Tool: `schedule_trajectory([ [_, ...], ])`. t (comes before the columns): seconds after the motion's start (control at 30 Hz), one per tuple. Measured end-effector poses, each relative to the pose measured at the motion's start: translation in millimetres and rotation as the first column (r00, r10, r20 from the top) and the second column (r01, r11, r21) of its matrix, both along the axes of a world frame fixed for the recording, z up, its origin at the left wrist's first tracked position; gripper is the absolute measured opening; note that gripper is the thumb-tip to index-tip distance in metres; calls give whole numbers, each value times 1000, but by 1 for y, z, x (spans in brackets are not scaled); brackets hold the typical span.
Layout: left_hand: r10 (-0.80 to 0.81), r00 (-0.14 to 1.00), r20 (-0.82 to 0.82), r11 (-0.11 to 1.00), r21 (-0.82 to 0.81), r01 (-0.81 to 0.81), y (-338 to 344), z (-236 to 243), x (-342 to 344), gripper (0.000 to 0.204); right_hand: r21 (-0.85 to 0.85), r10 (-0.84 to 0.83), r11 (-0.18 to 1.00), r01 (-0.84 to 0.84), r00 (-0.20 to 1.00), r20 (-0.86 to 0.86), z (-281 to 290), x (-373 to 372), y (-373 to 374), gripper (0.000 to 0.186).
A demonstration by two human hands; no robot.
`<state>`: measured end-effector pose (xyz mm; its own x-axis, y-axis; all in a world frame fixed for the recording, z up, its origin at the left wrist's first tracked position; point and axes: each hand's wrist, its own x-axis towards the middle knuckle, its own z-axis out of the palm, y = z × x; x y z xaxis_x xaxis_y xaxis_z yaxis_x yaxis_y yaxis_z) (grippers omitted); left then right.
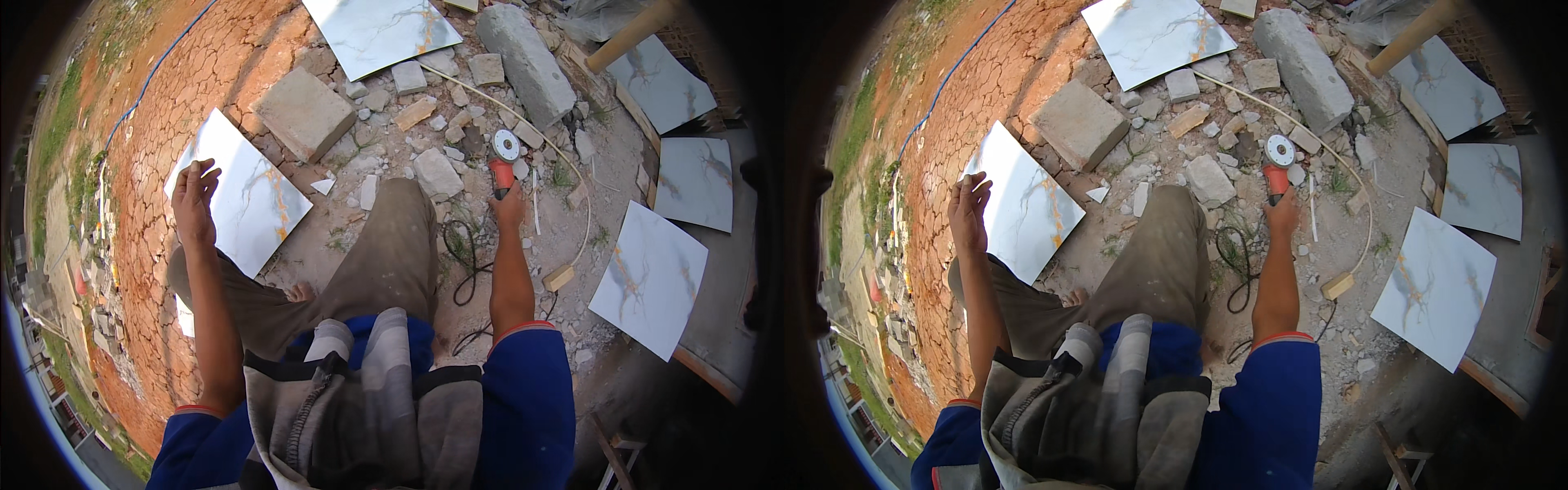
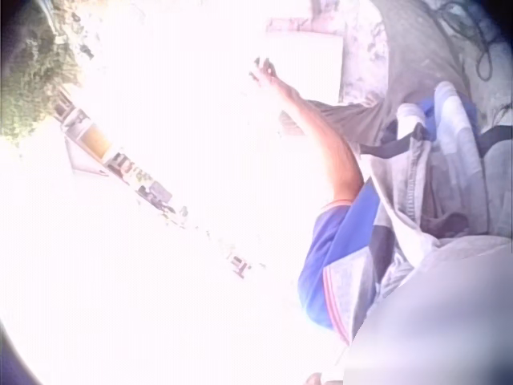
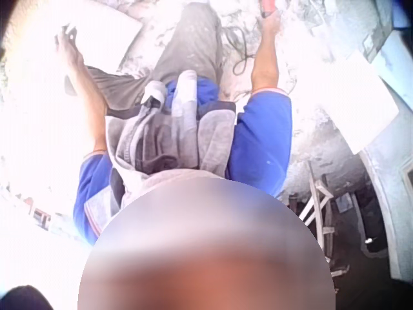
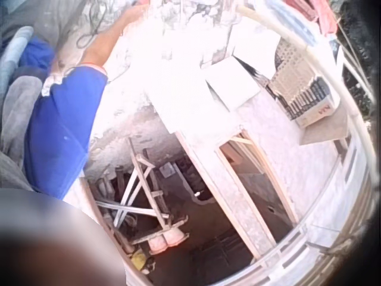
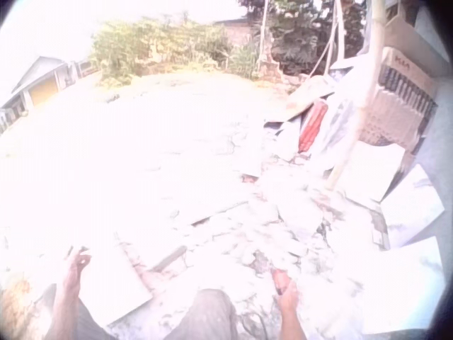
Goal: The person sits on the ground and uses an angle grinder to cut white marble-patterned tiles. They position the tiles, cut them into smaller pieces, and inspect the cut edges.
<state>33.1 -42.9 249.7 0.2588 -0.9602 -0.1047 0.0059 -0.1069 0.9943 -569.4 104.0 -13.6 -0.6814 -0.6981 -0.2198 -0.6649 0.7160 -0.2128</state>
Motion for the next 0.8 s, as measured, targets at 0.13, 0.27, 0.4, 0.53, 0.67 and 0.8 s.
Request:
schedule_trajectory([
  [0.13,-224,942,-252,936,213,279,41,-41,-172,33,-209,-123,960,185,952,280,23,22,-14,76],
  [0.27,-675,724,-145,685,243,687,97,-60,-277,77,-284,113,783,554,322,940,89,86,26,65],
  [0.4,-747,660,76,664,121,738,129,-56,-299,86,-318,253,751,578,193,948,157,169,48,66],
  [0.53,-466,825,-319,847,107,520,138,-43,-259,79,-345,263,796,496,231,937,202,236,33,70],
  [0.67,-281,794,-539,908,120,402,131,-34,-208,74,-437,305,898,49,648,698,228,288,11,77],
  [0.8,-166,721,-673,928,142,346,129,-38,-166,85,-307,361,928,-213,721,591,238,334,-10,71],
])
